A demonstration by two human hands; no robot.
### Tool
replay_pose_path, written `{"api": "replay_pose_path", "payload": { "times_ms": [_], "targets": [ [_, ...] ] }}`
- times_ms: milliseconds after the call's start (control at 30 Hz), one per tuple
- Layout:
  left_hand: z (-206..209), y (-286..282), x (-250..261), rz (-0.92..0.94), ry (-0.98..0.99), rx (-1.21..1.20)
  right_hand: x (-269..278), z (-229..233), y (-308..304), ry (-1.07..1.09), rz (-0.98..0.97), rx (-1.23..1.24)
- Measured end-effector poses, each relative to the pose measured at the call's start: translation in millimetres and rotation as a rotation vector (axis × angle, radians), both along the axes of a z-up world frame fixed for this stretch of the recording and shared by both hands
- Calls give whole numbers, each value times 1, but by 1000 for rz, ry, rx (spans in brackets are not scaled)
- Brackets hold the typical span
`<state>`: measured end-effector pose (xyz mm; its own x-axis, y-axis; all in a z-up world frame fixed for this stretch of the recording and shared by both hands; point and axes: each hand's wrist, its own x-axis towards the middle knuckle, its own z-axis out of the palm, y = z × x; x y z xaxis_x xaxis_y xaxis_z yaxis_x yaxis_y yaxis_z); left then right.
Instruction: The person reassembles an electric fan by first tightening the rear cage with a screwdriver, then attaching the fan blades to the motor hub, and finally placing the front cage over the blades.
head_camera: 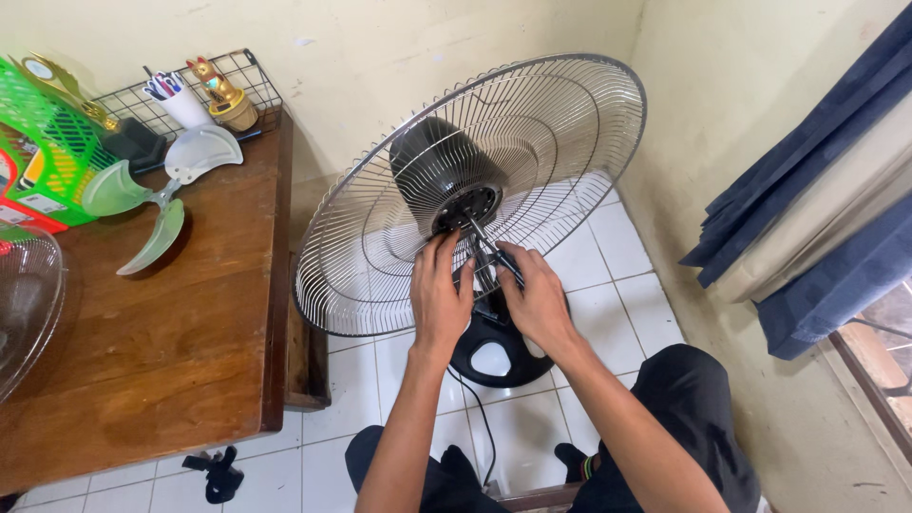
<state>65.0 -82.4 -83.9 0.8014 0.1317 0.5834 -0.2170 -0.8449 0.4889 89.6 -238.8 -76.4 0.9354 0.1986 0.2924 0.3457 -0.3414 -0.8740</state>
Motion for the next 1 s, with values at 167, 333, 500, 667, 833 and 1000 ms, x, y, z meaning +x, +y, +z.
{"api": "replay_pose_path", "payload": {
  "times_ms": [167, 333, 500, 667, 833, 1000],
  "targets": [
    [16, 4, -1, -62, -7, -29, 1, -1, 2, -35, -7, -7],
    [44, 15, 6, -166, 26, 86, -3, -6, 6, -58, -25, -114],
    [61, 17, 13, -229, 92, 577, -3, -6, 10, -330, -114, -336],
    [60, 19, 14, -284, 73, 652, -1, -1, 10, -93, -7, -466],
    [59, 17, 16, -296, 67, 650, 6, -2, 10, 98, 26, -208],
    [61, 11, 10, -319, 122, 577, 13, -4, 5, 310, 39, -14]
  ]
}}
